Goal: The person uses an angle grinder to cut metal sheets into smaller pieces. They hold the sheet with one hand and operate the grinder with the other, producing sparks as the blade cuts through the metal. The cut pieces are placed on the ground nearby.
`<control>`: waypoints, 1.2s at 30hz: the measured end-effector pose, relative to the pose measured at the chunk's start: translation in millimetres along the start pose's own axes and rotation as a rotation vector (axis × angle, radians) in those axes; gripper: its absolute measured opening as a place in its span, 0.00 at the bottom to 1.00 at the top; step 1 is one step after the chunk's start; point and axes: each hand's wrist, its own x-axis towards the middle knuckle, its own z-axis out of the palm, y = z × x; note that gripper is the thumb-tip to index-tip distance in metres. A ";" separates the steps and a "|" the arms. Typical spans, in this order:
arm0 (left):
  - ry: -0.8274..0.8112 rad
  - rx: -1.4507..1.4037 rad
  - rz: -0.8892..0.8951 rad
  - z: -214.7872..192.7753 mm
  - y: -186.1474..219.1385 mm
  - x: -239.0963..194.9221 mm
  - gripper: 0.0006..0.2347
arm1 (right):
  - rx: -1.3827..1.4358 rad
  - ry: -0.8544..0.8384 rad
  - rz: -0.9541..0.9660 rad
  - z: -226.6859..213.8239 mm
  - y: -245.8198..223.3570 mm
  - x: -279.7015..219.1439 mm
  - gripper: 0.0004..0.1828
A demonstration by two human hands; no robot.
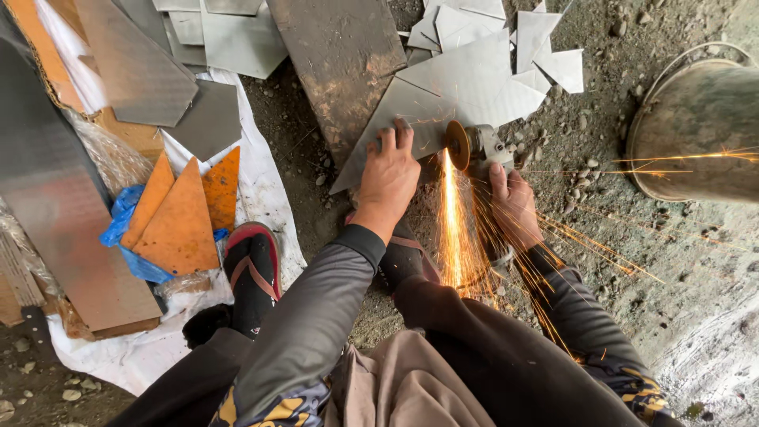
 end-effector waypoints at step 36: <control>-0.037 -0.007 -0.008 -6.7 -0.7 0.8 0.12 | -0.080 0.024 0.094 -0.3 -20.3 8.0 0.39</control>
